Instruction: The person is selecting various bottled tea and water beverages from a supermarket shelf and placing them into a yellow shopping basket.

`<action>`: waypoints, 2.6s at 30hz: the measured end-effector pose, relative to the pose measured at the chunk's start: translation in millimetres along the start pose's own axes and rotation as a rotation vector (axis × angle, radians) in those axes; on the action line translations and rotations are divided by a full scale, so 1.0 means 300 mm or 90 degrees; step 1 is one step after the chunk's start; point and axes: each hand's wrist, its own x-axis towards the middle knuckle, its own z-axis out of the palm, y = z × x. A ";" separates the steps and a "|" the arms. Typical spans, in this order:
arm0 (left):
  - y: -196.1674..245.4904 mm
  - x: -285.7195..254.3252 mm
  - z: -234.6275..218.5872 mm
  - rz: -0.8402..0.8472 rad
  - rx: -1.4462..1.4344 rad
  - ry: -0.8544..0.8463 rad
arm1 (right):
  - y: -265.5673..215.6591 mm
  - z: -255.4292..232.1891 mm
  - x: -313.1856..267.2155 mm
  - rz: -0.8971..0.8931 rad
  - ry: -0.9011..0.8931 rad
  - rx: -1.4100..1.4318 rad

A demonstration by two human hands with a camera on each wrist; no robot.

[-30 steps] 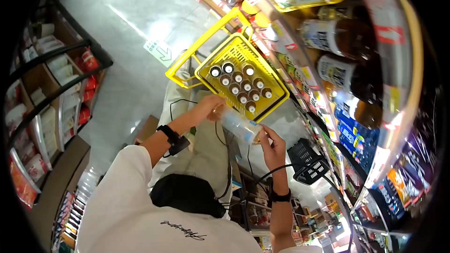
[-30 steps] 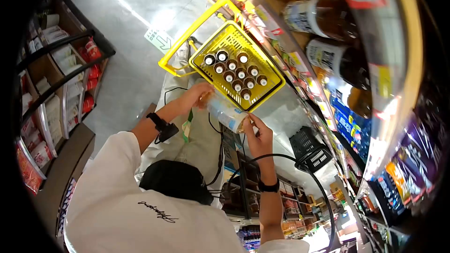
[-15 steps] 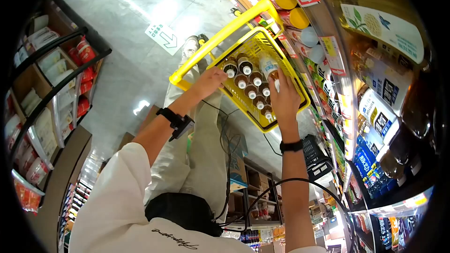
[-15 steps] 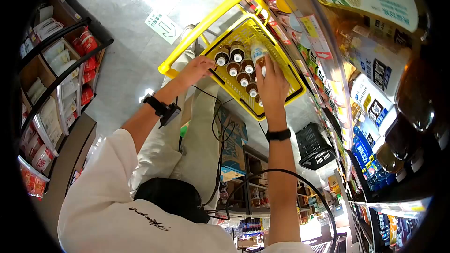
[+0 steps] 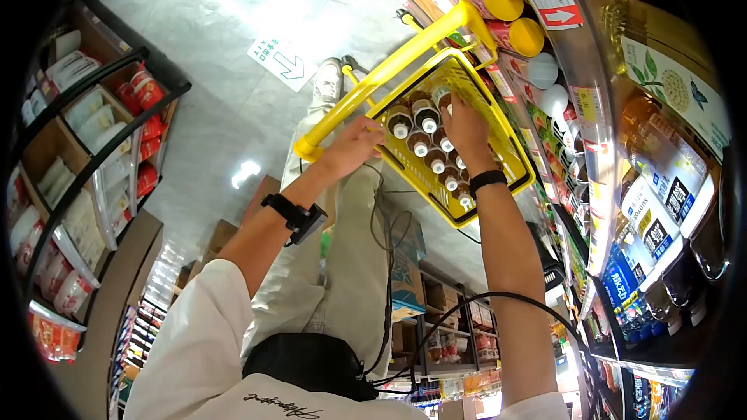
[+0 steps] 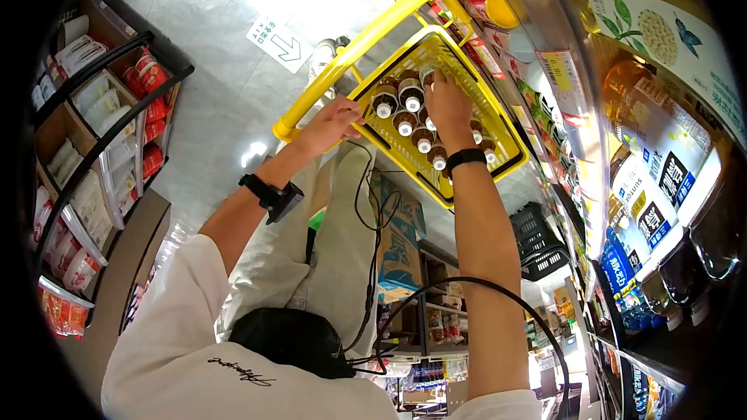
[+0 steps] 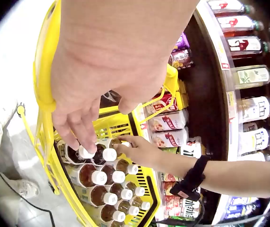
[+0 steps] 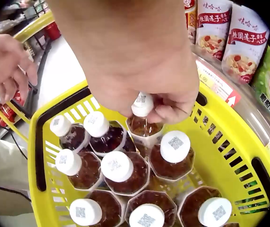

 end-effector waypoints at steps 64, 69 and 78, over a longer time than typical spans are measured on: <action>1.118 -1.155 0.896 1.196 0.461 -0.121 | -0.135 -1.378 -1.406 -0.114 0.736 0.473; 1.239 -1.061 0.922 1.164 0.500 -0.148 | -0.090 -1.489 -1.316 -0.145 0.743 0.362; 1.358 -0.972 0.957 1.111 0.553 -0.095 | -0.074 -1.612 -1.229 -0.124 0.746 0.365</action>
